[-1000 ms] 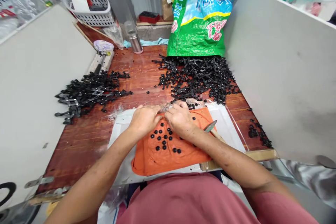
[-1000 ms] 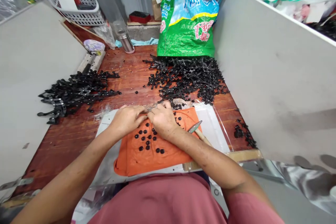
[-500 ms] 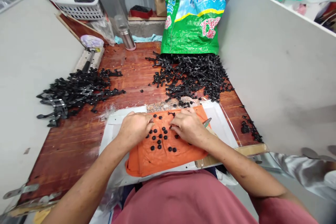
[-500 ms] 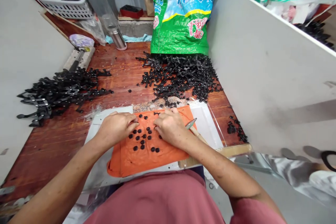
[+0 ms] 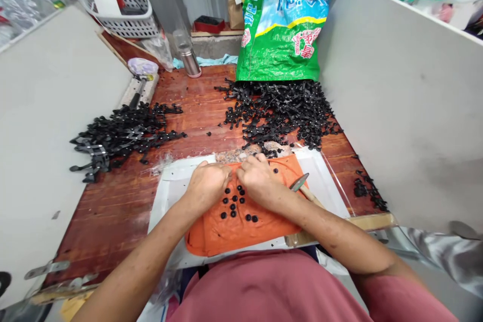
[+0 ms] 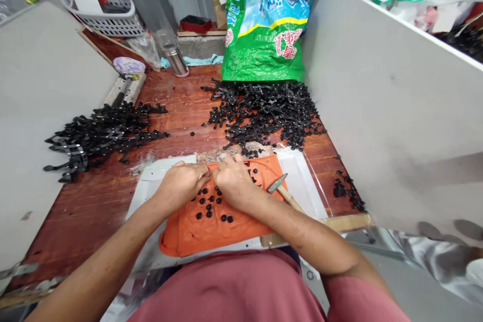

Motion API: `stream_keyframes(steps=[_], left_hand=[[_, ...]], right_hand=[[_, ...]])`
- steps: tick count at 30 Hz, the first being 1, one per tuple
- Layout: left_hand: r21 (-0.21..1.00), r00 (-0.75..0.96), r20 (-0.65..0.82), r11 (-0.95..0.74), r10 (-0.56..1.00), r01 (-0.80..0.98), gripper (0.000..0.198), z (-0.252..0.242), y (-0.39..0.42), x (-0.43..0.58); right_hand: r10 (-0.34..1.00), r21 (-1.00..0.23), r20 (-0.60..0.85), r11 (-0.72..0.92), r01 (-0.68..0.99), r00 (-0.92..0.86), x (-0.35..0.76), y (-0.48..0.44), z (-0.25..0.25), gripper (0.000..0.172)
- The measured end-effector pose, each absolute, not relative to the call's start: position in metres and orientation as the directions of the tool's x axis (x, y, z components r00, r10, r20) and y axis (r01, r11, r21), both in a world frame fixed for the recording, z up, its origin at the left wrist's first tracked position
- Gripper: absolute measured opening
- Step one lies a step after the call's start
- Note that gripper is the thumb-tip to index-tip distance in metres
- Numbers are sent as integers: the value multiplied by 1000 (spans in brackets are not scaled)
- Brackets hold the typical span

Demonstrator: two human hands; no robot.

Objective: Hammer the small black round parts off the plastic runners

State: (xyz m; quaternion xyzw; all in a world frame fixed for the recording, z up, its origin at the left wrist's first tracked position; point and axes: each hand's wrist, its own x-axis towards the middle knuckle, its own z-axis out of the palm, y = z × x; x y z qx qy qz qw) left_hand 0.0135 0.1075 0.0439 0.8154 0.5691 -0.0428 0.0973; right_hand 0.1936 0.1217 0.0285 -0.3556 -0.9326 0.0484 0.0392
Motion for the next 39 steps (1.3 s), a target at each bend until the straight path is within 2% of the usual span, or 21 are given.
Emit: stream_keyframes(steps=[5, 9, 13, 18, 24, 29, 32, 34, 39], left_hand=[[158, 217, -87, -201, 972, 967, 22, 54, 105, -3], [185, 149, -113, -126, 982, 975, 23, 57, 107, -10], [165, 182, -170, -154, 968, 974, 20, 46, 107, 0], [149, 194, -175, -169, 965, 974, 28, 39, 104, 14], [193, 207, -111, -184, 972, 964, 23, 39, 94, 6], [241, 200, -74, -177, 977, 954, 21, 49, 93, -3], [284, 267, -43, -244, 963, 927, 21, 54, 103, 5], [291, 333, -40, -308, 942, 906, 20, 54, 113, 18], [161, 437, -49, -424, 898, 891, 18, 48, 131, 54]], right_hand=[[620, -52, 56, 785, 618, -783, 186, 126, 29, 22], [649, -88, 92, 760, 643, -755, 191, 133, 34, 23], [674, -140, 65, 736, 662, -736, 186, 142, 40, 23], [682, -159, 5, 722, 673, -731, 184, 148, 39, 21], [657, -211, 95, 747, 630, -748, 170, 139, 22, 20], [734, -230, 126, 676, 701, -667, 192, 146, 32, 20], [812, -217, 177, 583, 783, -556, 231, 146, 41, 23], [820, -208, 141, 572, 794, -554, 255, 138, 42, 22], [797, -212, 63, 599, 772, -601, 273, 113, 32, 20]])
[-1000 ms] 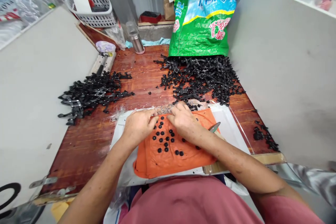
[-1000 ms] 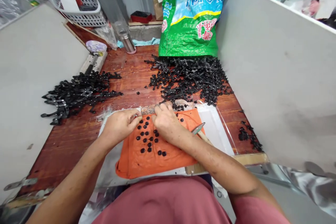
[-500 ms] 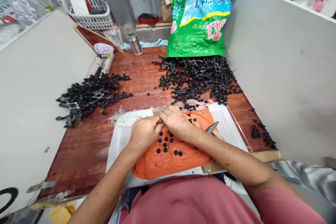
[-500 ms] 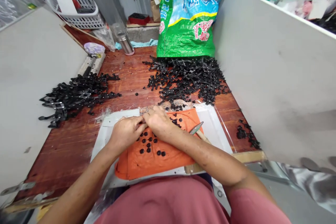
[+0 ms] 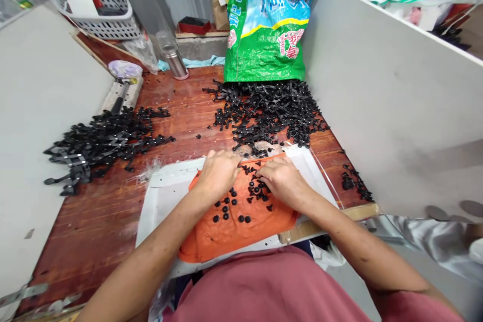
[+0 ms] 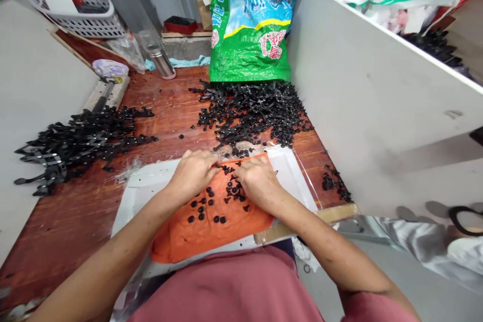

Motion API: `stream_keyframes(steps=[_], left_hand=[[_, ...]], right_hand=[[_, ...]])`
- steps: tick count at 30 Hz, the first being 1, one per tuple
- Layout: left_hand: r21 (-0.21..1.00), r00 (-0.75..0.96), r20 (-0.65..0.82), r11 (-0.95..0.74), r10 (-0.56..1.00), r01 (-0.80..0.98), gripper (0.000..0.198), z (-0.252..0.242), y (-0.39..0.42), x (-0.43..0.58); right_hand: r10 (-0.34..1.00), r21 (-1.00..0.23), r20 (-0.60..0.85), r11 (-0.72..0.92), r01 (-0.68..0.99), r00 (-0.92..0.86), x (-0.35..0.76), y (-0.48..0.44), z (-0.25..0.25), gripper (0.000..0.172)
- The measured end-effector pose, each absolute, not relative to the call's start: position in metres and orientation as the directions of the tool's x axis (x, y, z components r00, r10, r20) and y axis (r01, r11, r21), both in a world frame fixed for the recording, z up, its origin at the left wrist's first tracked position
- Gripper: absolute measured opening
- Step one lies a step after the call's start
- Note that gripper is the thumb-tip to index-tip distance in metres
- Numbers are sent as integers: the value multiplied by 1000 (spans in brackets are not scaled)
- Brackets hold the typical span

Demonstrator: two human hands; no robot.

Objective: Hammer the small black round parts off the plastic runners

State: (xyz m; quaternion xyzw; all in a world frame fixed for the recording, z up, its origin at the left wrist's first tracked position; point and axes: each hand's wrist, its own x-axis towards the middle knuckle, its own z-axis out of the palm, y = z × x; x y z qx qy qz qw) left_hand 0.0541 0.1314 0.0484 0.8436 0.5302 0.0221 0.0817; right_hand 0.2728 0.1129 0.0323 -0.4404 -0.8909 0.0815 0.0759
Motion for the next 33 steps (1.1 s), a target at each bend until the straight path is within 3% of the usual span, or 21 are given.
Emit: stream_keyframes(steps=[4, 10, 14, 22, 29, 33], left_hand=[[77, 433, -63, -428, 899, 901, 24, 45, 130, 61], [186, 331, -91, -311, 939, 932, 19, 43, 120, 36], [66, 241, -23, -239, 970, 969, 26, 47, 119, 28], [87, 375, -52, -369, 926, 925, 18, 42, 122, 40], [172, 330, 18, -328, 944, 929, 24, 31, 116, 34], [221, 351, 43, -351, 935, 910, 20, 40, 111, 26]], right_hand=[[785, -166, 54, 616, 770, -617, 257, 115, 28, 22], [813, -178, 9, 574, 799, -582, 245, 130, 28, 25], [828, -173, 25, 556, 813, -561, 243, 130, 33, 26], [778, -125, 42, 627, 769, -627, 213, 123, 30, 21], [695, -181, 227, 718, 672, -682, 214, 115, 20, 28], [759, -264, 313, 646, 716, -570, 247, 108, 29, 26]])
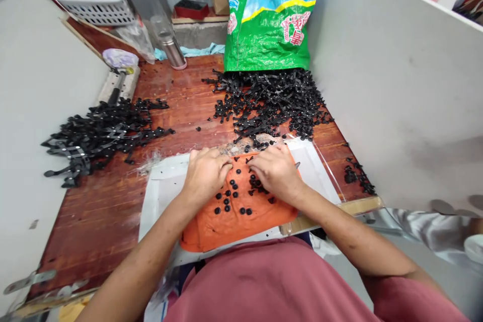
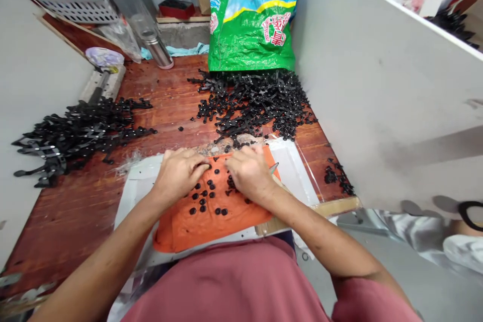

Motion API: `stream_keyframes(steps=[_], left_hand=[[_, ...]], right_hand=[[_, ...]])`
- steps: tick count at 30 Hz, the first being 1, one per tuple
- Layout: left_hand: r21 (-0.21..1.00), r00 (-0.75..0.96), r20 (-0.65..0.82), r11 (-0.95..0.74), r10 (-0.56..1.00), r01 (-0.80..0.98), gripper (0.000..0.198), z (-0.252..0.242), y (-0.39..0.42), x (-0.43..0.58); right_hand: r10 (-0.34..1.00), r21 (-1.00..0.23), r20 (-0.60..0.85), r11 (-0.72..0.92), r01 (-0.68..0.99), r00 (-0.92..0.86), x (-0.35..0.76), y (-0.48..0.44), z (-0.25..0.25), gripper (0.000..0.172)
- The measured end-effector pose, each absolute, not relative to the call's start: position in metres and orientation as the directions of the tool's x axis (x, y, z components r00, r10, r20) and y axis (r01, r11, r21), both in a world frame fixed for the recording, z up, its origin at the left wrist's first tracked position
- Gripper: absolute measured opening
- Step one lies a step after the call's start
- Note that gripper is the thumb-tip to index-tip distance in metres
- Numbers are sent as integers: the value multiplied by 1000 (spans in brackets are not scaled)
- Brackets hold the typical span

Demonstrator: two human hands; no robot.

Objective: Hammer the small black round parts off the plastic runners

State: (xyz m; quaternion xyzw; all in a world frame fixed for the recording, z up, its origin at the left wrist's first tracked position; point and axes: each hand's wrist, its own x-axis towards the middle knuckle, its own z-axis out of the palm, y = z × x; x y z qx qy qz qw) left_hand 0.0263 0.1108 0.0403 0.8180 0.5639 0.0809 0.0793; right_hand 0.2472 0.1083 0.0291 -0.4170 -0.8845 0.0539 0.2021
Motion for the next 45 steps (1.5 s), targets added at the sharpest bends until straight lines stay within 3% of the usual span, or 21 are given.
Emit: stream_keyframes(steps=[5, 11, 20, 25, 29, 36, 41, 45], left_hand=[[270, 552, -23, -527, 833, 806, 17, 44, 103, 41], [211, 642, 0, -628, 767, 749, 21, 30, 99, 68], [188, 458, 116, -472, 881, 861, 16, 41, 103, 24], [101, 508, 111, -518, 854, 849, 23, 35, 101, 23], [35, 554, 108, -560, 826, 828, 29, 32, 99, 27], [68, 491, 62, -495, 869, 866, 26, 45, 79, 12], [178, 465, -8, -456, 885, 872, 13, 44, 57, 12], [158, 424, -31, -415, 905, 896, 21, 35, 51, 16]], right_hand=[[764, -320, 208, 643, 696, -611, 271, 84, 36, 21], [779, -200, 209, 625, 754, -591, 259, 66, 23, 17], [764, -157, 130, 645, 748, -632, 240, 67, 23, 17], [745, -145, 92, 667, 731, -661, 234, 71, 24, 20], [765, -182, 148, 644, 743, -627, 237, 79, 26, 23], [738, -129, 128, 675, 726, -663, 222, 93, 26, 21], [718, -162, 231, 694, 702, -656, 222, 88, 25, 21], [664, -179, 248, 747, 640, -706, 214, 85, 21, 24]])
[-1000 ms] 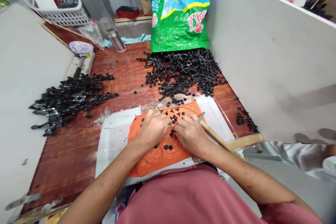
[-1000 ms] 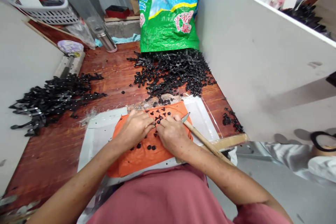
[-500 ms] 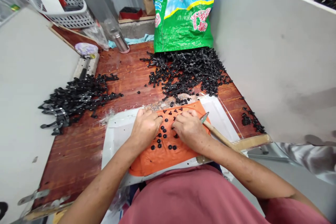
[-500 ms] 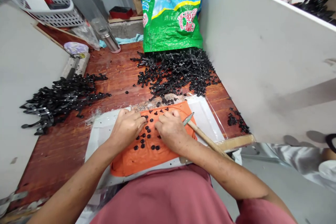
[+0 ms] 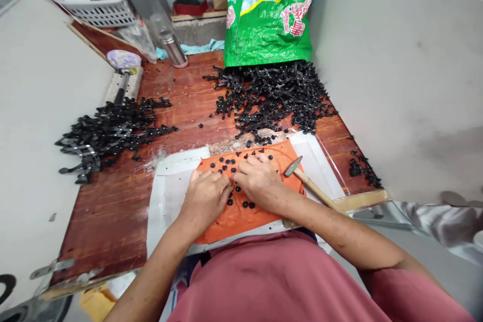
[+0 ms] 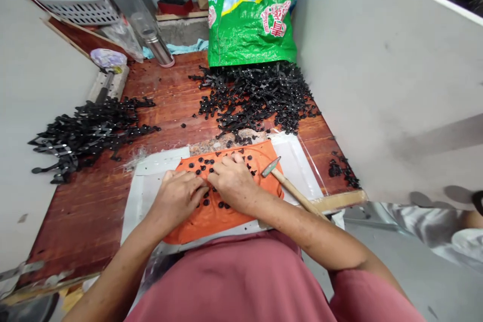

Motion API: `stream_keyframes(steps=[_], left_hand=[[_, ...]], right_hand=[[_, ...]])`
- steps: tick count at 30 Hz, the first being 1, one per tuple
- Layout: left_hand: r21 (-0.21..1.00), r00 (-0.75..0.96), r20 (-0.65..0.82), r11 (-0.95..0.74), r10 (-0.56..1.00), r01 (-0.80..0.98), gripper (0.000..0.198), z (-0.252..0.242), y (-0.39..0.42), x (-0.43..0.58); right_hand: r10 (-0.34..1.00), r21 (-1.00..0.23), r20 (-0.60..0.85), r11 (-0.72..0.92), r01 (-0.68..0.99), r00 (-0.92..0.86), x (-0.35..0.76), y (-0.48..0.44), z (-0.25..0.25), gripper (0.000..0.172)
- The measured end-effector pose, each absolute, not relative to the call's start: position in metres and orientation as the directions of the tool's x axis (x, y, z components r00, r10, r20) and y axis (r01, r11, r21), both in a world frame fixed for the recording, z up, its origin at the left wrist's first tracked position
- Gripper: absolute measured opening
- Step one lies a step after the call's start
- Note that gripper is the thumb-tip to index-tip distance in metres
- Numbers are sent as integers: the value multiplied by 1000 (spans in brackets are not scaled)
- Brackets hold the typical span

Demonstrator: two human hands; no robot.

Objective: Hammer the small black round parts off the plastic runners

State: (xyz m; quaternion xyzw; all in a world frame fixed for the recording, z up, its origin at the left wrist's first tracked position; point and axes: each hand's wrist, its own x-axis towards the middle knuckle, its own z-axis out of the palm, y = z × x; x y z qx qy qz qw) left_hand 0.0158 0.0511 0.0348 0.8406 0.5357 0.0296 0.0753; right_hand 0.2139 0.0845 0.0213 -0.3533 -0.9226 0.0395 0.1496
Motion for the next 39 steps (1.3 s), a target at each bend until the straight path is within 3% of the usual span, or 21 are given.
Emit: stream_keyframes(steps=[9, 15, 18, 21, 26, 33, 39], left_hand=[[104, 385, -12, -382, 923, 918, 30, 35, 50, 19], [293, 494, 40, -483, 868, 825, 12, 40, 26, 23], [283, 521, -3, -499, 853, 819, 12, 32, 15, 36], [223, 483, 16, -474, 875, 852, 19, 22, 10, 45], [184, 402, 103, -415, 910, 891, 19, 16, 10, 44], [296, 192, 149, -229, 970, 927, 23, 29, -9, -6], [362, 199, 43, -201, 979, 910, 17, 10, -41, -25]], right_hand=[[708, -131, 216, 704, 698, -673, 214, 85, 30, 22], [655, -268, 164, 749, 606, -738, 244, 52, 35, 19], [627, -283, 187, 772, 569, -756, 250, 36, 22, 21], [656, -240, 242, 755, 610, -715, 246, 33, 11, 29], [728, -198, 244, 684, 702, -641, 235, 47, 11, 28], [779, -274, 233, 627, 729, -582, 256, 52, 17, 19], [800, -108, 217, 589, 801, -559, 258, 58, 14, 17]])
